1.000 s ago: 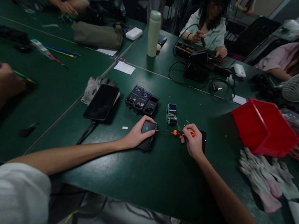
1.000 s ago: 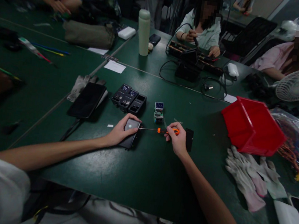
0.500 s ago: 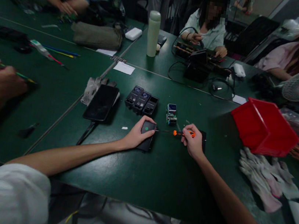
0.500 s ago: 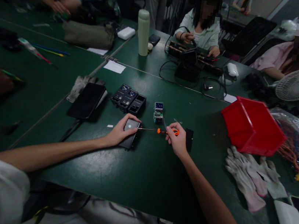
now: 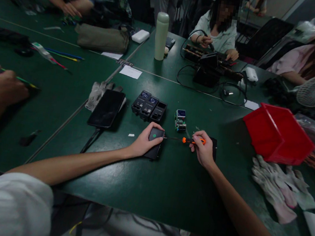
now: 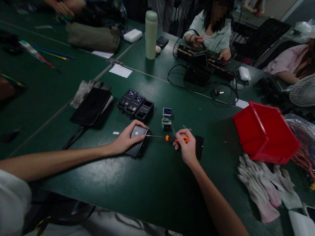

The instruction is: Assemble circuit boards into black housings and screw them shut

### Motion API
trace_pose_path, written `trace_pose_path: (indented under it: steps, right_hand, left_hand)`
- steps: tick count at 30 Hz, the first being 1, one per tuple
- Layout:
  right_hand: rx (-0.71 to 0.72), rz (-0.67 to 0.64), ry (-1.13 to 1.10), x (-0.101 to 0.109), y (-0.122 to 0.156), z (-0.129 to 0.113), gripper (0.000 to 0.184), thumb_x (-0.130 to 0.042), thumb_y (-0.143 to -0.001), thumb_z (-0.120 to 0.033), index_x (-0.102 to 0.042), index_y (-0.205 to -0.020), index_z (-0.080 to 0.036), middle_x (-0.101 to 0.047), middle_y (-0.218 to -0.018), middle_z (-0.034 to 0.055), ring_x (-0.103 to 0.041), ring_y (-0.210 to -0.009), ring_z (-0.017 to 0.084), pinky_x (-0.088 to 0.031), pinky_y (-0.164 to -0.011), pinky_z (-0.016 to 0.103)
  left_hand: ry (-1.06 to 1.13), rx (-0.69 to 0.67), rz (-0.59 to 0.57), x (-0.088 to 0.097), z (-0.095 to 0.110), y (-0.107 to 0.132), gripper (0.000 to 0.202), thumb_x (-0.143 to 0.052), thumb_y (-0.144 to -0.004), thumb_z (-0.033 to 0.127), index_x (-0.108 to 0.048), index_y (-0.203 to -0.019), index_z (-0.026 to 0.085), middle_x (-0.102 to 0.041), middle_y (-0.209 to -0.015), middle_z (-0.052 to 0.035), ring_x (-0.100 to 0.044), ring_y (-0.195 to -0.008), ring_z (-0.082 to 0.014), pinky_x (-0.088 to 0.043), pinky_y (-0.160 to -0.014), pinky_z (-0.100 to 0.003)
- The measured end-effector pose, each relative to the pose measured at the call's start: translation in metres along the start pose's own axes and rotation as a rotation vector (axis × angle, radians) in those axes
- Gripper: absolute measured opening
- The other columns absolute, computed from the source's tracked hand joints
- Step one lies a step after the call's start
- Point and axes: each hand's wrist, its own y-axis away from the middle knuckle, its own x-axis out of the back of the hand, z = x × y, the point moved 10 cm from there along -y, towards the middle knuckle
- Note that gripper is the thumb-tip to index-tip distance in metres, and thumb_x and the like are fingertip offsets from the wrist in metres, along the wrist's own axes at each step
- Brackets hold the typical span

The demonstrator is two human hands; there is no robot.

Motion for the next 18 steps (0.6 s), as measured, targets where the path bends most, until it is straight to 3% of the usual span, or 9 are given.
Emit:
trace_pose_path:
  steps: [18]
  right_hand:
    - [-0.01, 0.009, 0.089, 0.0014, 0.0004, -0.0001, 0.022, -0.061, -0.084, -0.04, -0.052, -0.084, -0.02, -0.054, -0.047, -0.0062, -0.042, -0.033, 0.006, -0.028, -0.033, 0.015]
  left_hand:
    - [0.004, 0.019, -0.004, -0.0005, -0.0019, 0.0003, 0.032, -0.059, -0.082, 0.035, -0.048, -0.108, 0.019, -0.059, -0.106, -0.0038, -0.057, -0.095, -0.0186, -0.044, -0.088, -0.033]
